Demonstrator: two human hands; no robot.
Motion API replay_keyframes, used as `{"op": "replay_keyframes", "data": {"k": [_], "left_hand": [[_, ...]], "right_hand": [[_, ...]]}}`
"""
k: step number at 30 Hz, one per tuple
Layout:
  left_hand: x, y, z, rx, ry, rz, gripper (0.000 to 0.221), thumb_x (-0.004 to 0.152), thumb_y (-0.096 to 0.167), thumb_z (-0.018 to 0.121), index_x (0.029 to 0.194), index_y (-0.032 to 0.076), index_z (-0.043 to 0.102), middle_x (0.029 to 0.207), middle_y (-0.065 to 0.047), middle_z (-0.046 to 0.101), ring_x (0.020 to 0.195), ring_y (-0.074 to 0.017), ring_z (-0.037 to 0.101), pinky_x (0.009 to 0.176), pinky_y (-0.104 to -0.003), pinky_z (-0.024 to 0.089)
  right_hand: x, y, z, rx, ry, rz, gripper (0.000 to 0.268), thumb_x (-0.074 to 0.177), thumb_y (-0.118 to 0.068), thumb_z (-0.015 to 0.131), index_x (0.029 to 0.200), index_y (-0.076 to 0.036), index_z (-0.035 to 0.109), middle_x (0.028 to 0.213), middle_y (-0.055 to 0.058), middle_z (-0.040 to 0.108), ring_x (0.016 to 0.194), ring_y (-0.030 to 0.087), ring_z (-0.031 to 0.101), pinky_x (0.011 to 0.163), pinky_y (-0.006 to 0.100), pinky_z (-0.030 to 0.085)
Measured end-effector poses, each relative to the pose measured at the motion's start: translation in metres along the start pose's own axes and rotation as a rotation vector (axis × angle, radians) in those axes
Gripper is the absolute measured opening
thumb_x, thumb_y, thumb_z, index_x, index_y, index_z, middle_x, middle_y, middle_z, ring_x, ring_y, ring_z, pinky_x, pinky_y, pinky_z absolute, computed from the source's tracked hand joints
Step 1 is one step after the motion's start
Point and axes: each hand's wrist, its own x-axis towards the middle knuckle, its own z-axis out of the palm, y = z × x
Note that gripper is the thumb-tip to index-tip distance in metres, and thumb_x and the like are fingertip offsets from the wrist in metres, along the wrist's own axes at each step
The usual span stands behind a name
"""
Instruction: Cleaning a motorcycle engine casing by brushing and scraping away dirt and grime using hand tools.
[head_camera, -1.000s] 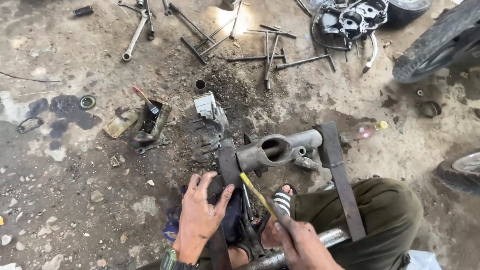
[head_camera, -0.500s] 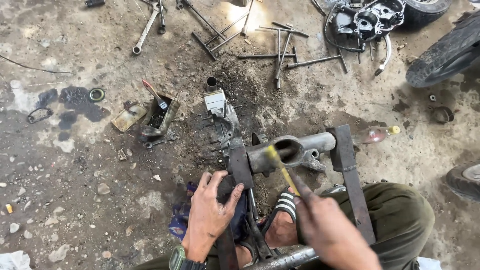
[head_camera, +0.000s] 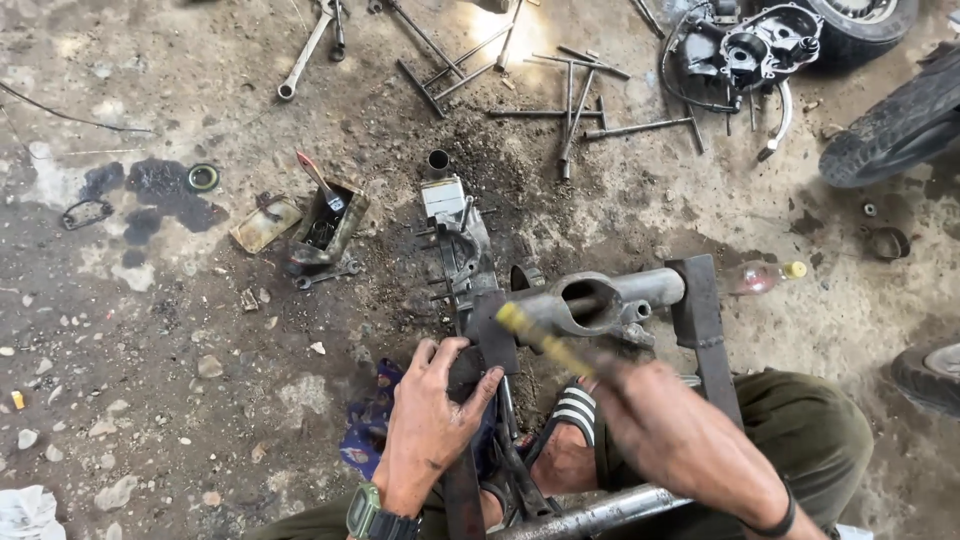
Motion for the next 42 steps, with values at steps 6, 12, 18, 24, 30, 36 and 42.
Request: {"op": "replay_keyframes", "data": {"k": [6,12,18,24,30,36,42], "left_hand": [[0.0,0.007,-0.008,0.047,-0.11,-0.057,0.077,0.084,0.07,0.055,0.142,0.021,0.052,0.159,-0.026,0.031,0.12,-0.0521,0.06,0.088,-0.071,0.057],[-0.001,0.003,-0.008,0.049,-0.072,0.036,0.073,0.085,0.063,0.068,0.138,0.015,0.053,0.143,-0.023,0.048,0.104,-0.0486,0.069,0.083,-0.064,0.061],[0.0,0.004,-0.01,0.039,-0.099,0.012,0.075,0.084,0.066,0.065,0.138,0.016,0.053,0.136,-0.017,0.051,0.105,-0.0408,0.069,0.088,-0.059,0.059],[-0.002,0.001,-0.005,0.102,-0.047,0.054,0.073,0.085,0.065,0.064,0.136,0.014,0.052,0.139,-0.019,0.05,0.051,-0.0289,0.07,0.073,-0.057,0.062],[-0.004,0.002,-0.005,0.103,-0.028,0.069,0.065,0.088,0.054,0.07,0.136,0.013,0.053,0.129,-0.014,0.053,0.043,-0.0234,0.056,0.063,-0.049,0.058],[-0.004,0.003,-0.005,0.099,-0.01,0.073,0.067,0.087,0.054,0.071,0.136,0.012,0.054,0.122,-0.01,0.056,0.052,-0.0254,0.062,0.07,-0.05,0.056],[-0.005,0.009,-0.01,0.071,-0.035,0.035,0.066,0.086,0.054,0.07,0.135,0.014,0.053,0.125,-0.009,0.057,0.055,-0.0275,0.069,0.076,-0.051,0.058]], "right_hand": [[0.015,-0.002,-0.008,-0.031,0.093,-0.033,0.028,0.105,-0.016,0.034,0.101,-0.014,0.062,0.056,-0.003,0.061,0.038,0.014,0.054,0.037,0.033,0.046],[0.018,0.039,-0.005,-0.022,0.371,-0.353,0.03,0.106,-0.016,0.036,0.127,-0.005,0.052,0.051,-0.004,0.046,0.034,0.009,0.035,0.028,0.026,0.035],[0.038,0.043,0.117,1.571,-0.052,0.388,0.062,0.11,-0.05,0.049,0.066,-0.007,0.049,0.052,0.001,0.038,0.046,0.02,0.033,0.047,0.035,0.033],[0.025,0.044,0.099,0.59,0.311,-0.034,0.037,0.111,-0.028,0.04,0.085,-0.008,0.056,0.061,-0.003,0.044,0.044,0.009,0.035,0.037,0.031,0.028],[0.055,0.074,0.138,0.684,0.366,0.022,0.045,0.112,-0.033,0.038,0.077,-0.011,0.053,0.061,-0.004,0.042,0.047,0.009,0.034,0.039,0.028,0.026],[0.061,0.068,0.142,0.927,0.256,0.072,0.042,0.11,-0.031,0.035,0.099,-0.004,0.065,0.065,0.0,0.053,0.043,0.008,0.044,0.031,0.02,0.039],[0.039,0.051,0.11,1.103,-0.025,0.217,0.034,0.111,-0.028,0.044,0.099,-0.004,0.065,0.052,-0.003,0.049,0.04,0.015,0.048,0.035,0.029,0.037]]}}
